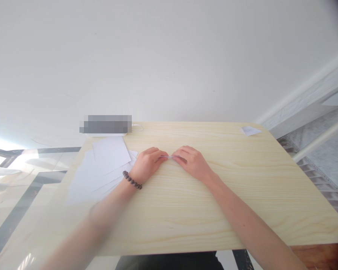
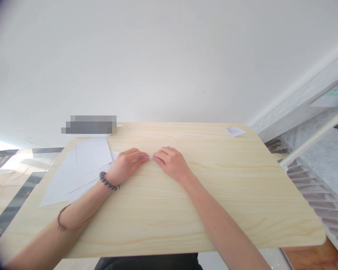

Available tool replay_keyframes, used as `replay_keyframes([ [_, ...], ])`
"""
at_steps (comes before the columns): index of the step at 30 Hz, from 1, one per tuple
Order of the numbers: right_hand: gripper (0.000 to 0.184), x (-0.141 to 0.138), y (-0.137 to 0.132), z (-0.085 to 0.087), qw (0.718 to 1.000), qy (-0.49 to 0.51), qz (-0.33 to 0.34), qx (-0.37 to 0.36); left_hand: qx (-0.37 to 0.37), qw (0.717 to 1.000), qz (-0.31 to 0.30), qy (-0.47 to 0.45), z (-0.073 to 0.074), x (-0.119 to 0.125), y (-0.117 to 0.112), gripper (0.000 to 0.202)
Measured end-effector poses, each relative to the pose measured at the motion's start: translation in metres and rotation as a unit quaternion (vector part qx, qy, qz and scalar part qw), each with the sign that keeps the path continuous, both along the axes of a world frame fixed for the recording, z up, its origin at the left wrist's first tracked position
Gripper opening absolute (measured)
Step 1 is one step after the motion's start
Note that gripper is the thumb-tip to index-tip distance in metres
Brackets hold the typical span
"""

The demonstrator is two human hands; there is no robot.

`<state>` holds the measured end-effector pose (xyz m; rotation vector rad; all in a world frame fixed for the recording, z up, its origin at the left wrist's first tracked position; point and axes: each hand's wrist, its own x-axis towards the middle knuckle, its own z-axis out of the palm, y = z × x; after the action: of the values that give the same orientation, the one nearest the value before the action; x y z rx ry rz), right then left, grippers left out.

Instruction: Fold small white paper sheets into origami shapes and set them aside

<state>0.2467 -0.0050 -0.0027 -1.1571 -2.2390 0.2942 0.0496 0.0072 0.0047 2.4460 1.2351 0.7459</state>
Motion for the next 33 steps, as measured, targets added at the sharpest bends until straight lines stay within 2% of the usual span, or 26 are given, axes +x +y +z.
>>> replay_keyframes([
  [4, 0.016, -0.0047, 0.0002, 0.0001, 1.000, -0.022, 0.001, 0.009, 0.017, 1.000, 0.013, 0.017, -0.0010, 0.0019, -0.0003, 0.017],
  [8, 0.017, -0.0048, 0.0002, 0.0019, 1.000, -0.022, -0.019, 0.005, 0.000, 0.999, 0.027, 0.018, -0.0020, 0.0022, 0.0009, 0.018],
  [17, 0.016, 0.0016, 0.0026, 0.0007, 0.999, 0.006, -0.033, -0.014, 0.012, 1.000, 0.010, 0.010, -0.0015, -0.0022, 0.0035, 0.017],
  [24, 0.021, 0.0032, 0.0007, 0.0063, 1.000, 0.001, -0.017, -0.015, 0.024, 0.999, -0.015, 0.017, 0.0016, -0.0006, 0.0005, 0.015],
  [33, 0.024, 0.0041, 0.0003, 0.0091, 1.000, -0.016, -0.006, -0.002, 0.021, 0.999, 0.007, 0.025, 0.0028, -0.0007, 0.0004, 0.011],
])
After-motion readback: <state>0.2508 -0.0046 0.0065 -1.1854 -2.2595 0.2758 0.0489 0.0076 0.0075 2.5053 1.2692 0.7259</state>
